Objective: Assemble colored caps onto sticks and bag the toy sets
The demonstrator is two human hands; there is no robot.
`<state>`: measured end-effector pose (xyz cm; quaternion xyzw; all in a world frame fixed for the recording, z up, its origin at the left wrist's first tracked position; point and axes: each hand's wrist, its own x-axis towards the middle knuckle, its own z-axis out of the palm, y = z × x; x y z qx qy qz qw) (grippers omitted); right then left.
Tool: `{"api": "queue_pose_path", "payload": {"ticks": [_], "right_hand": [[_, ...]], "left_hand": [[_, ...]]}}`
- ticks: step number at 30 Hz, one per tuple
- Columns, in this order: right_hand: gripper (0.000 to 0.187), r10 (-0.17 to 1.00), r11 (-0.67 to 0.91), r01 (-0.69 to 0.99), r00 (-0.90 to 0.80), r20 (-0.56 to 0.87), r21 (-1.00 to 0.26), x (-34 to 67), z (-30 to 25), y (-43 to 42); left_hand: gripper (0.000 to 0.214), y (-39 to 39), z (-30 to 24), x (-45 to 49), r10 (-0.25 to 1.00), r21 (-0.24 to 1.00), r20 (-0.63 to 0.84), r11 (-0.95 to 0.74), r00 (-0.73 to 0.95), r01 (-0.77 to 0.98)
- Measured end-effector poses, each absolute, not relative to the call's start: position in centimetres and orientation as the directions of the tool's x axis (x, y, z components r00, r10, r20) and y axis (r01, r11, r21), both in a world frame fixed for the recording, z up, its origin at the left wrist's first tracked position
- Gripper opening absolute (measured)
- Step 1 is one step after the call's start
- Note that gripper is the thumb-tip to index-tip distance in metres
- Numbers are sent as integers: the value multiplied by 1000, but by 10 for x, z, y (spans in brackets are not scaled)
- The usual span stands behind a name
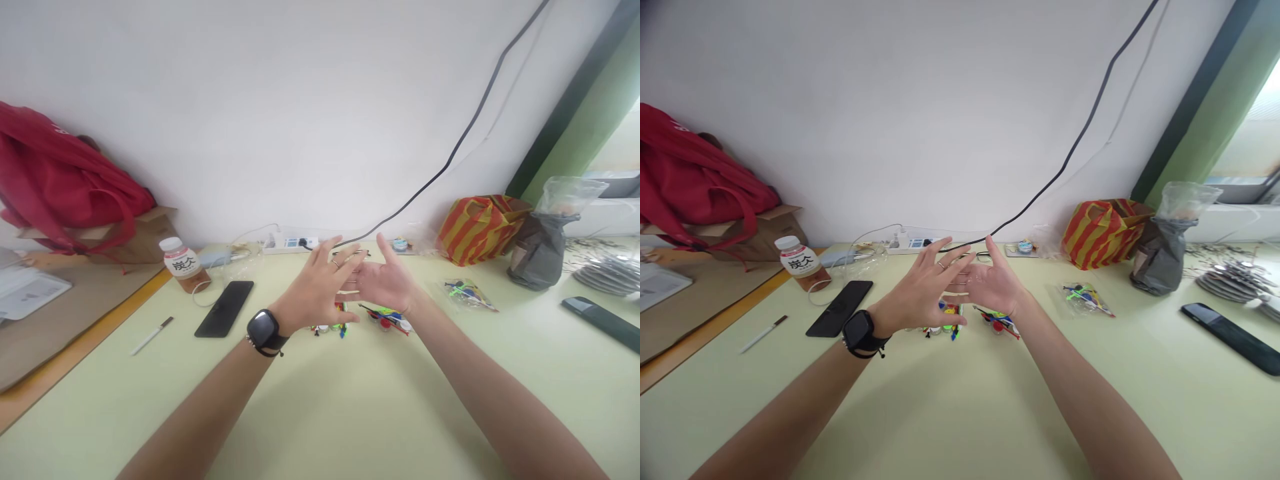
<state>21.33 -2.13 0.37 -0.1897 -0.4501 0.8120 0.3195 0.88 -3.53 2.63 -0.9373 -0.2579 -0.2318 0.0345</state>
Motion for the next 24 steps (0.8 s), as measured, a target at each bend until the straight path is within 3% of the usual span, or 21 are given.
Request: {"api": "queue_pose_path", "payload": {"ticks": [6,10,13,16,18,20,24], "right_hand": [[90,666,-421,-297,-742,-70,-857,211,7,-20],[66,700,-305,-254,-713,-35,-918,222,17,-20],[50,772,-150,-153,-635,-19,-977,241,29,-22],[41,854,105,39,-515,70,-994,266,36,-22],[38,883,221,278,-465,70,-935,282,34,-19],[35,881,247,497,-473,-21,-832,293,25,-12],[30,777,328,694,-584,-234,-641,294,-4,2]], "left_hand": [[90,-35,13,15,475,-63,469,-823,745,564],[84,-28,13,7,537,-23,453,-791,712,611],[88,-17,15,-6,599,65,410,-771,687,633],[96,-4,16,-26,664,196,325,-744,674,638],[95,4,16,-38,716,319,236,-696,657,643],[97,10,15,-47,756,428,163,-633,634,645],[95,15,10,-51,760,542,88,-579,644,609]]}}
